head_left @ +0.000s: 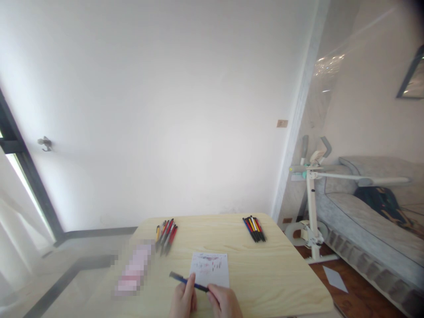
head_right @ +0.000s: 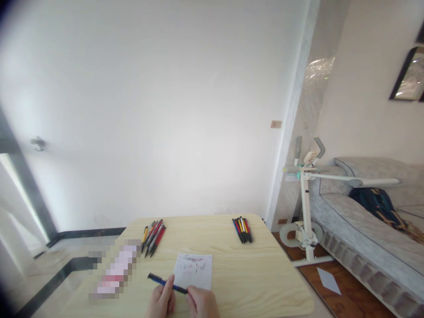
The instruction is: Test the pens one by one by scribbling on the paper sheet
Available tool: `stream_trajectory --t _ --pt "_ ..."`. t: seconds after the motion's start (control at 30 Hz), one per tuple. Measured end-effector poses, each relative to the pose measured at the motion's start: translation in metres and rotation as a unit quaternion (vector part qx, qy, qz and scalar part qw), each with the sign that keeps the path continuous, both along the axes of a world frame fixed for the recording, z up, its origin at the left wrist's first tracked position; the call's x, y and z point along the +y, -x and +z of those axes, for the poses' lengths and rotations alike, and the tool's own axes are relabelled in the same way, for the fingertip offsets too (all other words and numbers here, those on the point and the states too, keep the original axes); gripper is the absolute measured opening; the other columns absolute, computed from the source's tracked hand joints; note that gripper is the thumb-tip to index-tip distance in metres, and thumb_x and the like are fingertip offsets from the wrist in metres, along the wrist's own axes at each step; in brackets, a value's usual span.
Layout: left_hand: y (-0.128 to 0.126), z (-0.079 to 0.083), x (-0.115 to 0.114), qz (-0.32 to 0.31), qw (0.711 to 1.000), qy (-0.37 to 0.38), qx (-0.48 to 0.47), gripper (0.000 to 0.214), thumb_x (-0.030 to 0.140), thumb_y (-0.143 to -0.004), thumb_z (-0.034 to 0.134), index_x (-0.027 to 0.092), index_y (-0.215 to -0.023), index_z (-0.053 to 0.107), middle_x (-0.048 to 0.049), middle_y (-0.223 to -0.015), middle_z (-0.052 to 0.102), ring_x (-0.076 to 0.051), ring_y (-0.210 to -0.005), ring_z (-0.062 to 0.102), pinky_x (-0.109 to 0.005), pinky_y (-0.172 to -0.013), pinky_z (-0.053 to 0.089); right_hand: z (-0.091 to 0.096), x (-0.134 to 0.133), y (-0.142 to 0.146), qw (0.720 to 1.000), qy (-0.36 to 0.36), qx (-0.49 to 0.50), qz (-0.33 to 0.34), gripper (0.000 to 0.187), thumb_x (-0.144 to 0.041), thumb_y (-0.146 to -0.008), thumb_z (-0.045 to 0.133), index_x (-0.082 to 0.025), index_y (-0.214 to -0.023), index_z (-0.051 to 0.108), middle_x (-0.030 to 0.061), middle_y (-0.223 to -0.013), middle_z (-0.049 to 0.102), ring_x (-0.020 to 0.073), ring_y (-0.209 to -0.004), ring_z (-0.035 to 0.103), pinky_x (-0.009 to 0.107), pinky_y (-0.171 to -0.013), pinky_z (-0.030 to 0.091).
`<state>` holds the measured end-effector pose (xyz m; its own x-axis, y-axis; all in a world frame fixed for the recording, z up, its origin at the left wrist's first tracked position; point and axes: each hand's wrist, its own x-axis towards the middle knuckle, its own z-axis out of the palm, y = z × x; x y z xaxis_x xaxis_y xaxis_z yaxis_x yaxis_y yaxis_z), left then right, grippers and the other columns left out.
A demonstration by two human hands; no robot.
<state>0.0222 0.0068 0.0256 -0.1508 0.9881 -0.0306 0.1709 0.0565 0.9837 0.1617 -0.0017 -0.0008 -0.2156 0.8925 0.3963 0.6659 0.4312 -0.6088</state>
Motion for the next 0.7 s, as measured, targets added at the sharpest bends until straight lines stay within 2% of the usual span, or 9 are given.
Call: stream_trajectory --t 0.23,0.43,0.57,0.7 --pt "-0.001 0.002 0.0 0.0 1.0 0.009 -0.005 0.066 0.075 -0.068 0.033 0.024 -0.025 0.034 0.0019 -0.027 0.031 -0.012 -0.031 0.037 -0.028 -0.046 0.037 -0.001 -0.002 0.0 1.0 -0.008 -0.012 -0.004 0.033 -0.031 -0.088 0.034 -0.02 -0.069 0.059 0.0025 -0.061 0.062 0.0147 -0.056 0.055 0.022 -0.051 0.033" --pt "0.0 -0.002 0.001 -0.001 1.0 0.009 -0.02 0.065 0.075 -0.068 0.032 0.024 -0.027 0.035 0.0017 -0.028 0.033 -0.012 -0.031 0.036 -0.028 -0.044 0.034 0.019 -0.005 -0.001 0.999 0.052 0.0 0.004 0.02 -0.028 -0.082 0.044 -0.019 -0.074 0.061 0.001 -0.061 0.063 0.0143 -0.056 0.056 0.021 -0.052 0.033" --pt "0.0 -0.003 0.001 -0.003 1.0 0.013 -0.027 0.064 0.075 -0.067 0.031 0.024 -0.028 0.034 0.0021 -0.028 0.032 -0.012 -0.032 0.036 -0.027 -0.044 0.035 0.03 -0.006 -0.002 0.997 0.061 0.032 0.024 0.031 -0.031 -0.088 0.035 -0.019 -0.078 0.062 0.0033 -0.068 0.067 0.0152 -0.063 0.06 0.021 -0.056 0.035" --pt "0.0 -0.006 0.002 0.006 0.999 0.02 -0.038 0.063 0.079 -0.062 0.031 0.025 -0.03 0.032 0.0033 -0.03 0.029 -0.012 -0.033 0.035 -0.027 -0.042 0.033 0.026 -0.004 -0.001 0.997 0.063 0.023 0.023 0.036 -0.032 -0.089 0.033 -0.019 -0.073 0.062 0.0039 -0.067 0.068 0.016 -0.064 0.061 0.021 -0.056 0.036"
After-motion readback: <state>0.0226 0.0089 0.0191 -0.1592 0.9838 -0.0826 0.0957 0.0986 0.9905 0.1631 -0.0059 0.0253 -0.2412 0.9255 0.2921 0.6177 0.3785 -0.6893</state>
